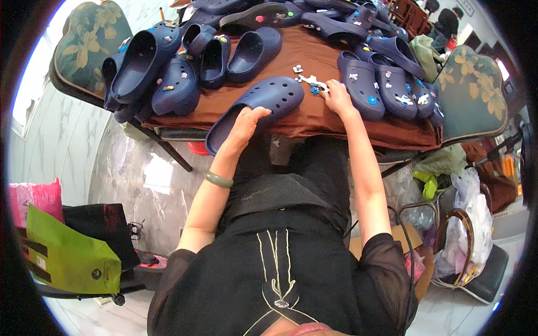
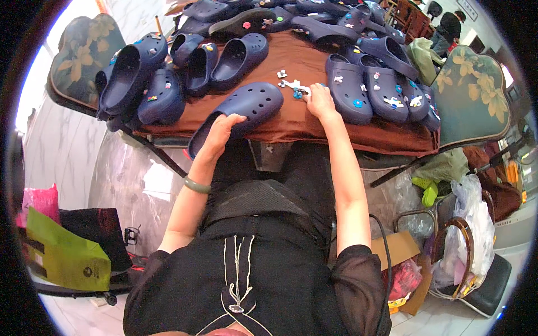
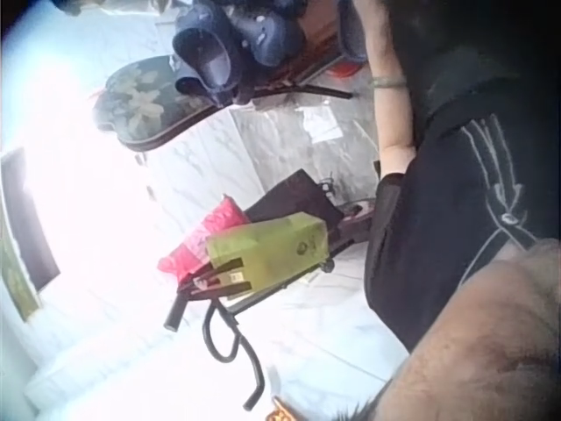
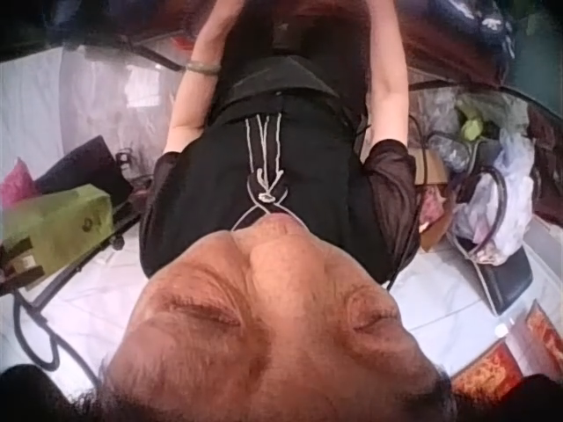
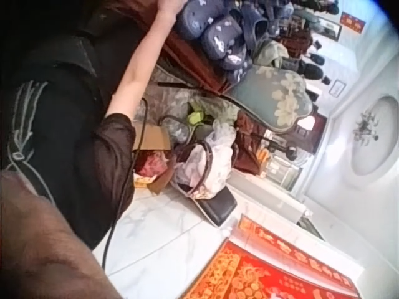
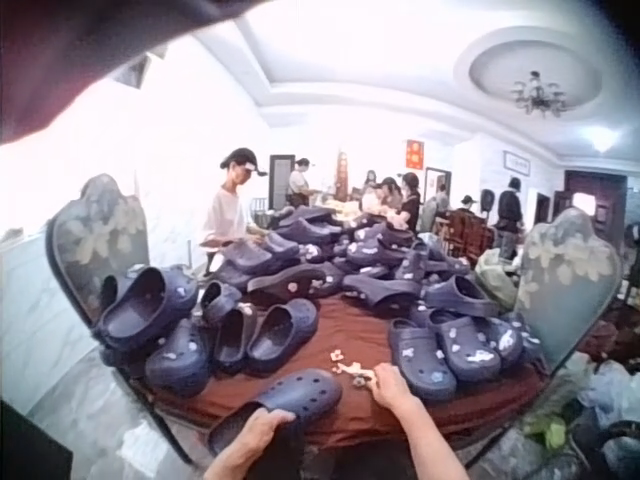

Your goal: The person is decorating and assembling clogs by inserting small plastic charms into the holes of the shoes at a workstation.

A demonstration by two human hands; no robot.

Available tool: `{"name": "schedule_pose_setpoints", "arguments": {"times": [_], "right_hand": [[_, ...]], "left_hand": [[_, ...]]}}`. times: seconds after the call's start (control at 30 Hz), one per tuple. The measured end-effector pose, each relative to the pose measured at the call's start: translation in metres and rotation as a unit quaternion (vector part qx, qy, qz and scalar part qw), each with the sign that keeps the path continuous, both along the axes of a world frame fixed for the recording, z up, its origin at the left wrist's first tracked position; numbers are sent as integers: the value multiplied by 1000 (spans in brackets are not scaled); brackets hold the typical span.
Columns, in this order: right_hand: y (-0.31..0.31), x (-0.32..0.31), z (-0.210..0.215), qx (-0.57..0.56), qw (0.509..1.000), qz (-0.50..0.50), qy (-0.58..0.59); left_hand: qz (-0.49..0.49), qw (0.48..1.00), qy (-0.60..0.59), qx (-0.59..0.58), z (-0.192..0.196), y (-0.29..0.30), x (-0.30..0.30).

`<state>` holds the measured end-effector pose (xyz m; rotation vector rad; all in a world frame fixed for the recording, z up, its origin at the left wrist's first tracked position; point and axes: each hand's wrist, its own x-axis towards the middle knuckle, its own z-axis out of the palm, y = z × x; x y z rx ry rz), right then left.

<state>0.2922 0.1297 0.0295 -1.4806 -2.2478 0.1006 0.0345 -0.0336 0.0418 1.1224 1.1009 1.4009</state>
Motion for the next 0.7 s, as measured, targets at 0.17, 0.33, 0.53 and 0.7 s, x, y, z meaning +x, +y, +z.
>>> {"name": "schedule_pose_setpoints", "arguments": {"times": [0.17, 0.33, 0.53, 0.7], "right_hand": [[6, 2, -26, 180, 983, 22, -13], [5, -3, -26, 184, 982, -12, -48], [-14, -10, 14, 70, 969, -69, -225], [-24, -9, 22, 81, 970, -61, -220]], "left_hand": [[-42, 998, -29, -26, 8, 9, 1], [-21, 998, -57, -25, 7, 12, 1], [18, 998, -30, 45, 5, 10, 8], [5, 998, -26, 54, -3, 11, 5]]}}
